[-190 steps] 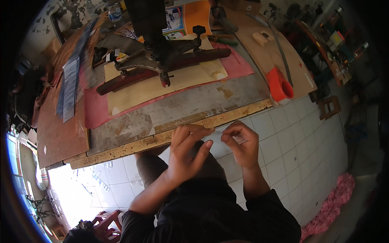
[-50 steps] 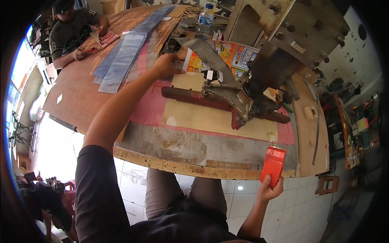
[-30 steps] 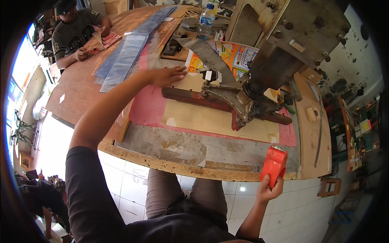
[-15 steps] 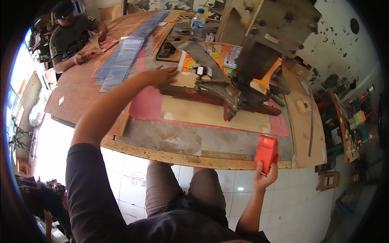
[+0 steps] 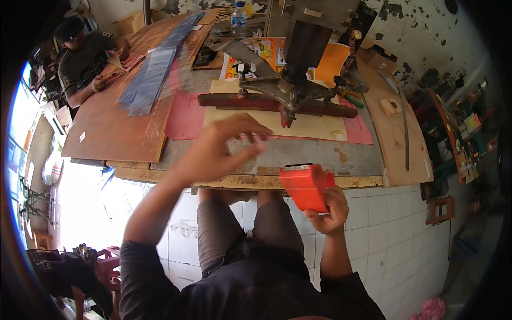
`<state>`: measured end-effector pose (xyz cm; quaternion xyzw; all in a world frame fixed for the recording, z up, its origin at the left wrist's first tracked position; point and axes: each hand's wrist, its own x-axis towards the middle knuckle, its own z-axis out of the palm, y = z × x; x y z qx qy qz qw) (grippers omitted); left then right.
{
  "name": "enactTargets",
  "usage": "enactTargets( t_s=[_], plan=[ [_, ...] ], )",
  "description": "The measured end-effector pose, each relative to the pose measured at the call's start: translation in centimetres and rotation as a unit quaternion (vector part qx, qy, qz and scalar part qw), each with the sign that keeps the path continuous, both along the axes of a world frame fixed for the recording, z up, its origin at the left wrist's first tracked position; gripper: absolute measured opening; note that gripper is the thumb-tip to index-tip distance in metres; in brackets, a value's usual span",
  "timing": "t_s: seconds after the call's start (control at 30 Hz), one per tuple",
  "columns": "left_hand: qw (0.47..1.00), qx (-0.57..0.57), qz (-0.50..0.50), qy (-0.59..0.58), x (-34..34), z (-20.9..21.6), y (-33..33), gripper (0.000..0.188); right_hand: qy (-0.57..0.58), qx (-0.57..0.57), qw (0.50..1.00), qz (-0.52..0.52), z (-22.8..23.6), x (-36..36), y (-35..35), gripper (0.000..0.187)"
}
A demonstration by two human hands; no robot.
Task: The person prepares a mechanical press by applying tape to a wooden board, positioning it on a workbench, and using pliers and a metal ruler to adjust the press head components.
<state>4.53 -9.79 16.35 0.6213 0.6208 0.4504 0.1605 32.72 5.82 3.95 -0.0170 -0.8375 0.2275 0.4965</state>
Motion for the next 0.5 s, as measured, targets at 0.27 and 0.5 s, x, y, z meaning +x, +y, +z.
enactTargets(
  t_s=[0.27, 0.5],
  plan=[
    [0.975, -0.017, -0.164, -0.152, 3.1, -1.2, 0.4, 0.028, -0.024, 0.042, 0.997, 0.064, 2.4, 0.0, -1.3, 0.049],
    [0.936, -0.121, -0.101, -0.314, 4.1, -2.0, 1.4, 0.016, -0.022, 0.031, 0.994, 0.099, 2.9, 0.0, -1.9, 0.048]
  ],
)
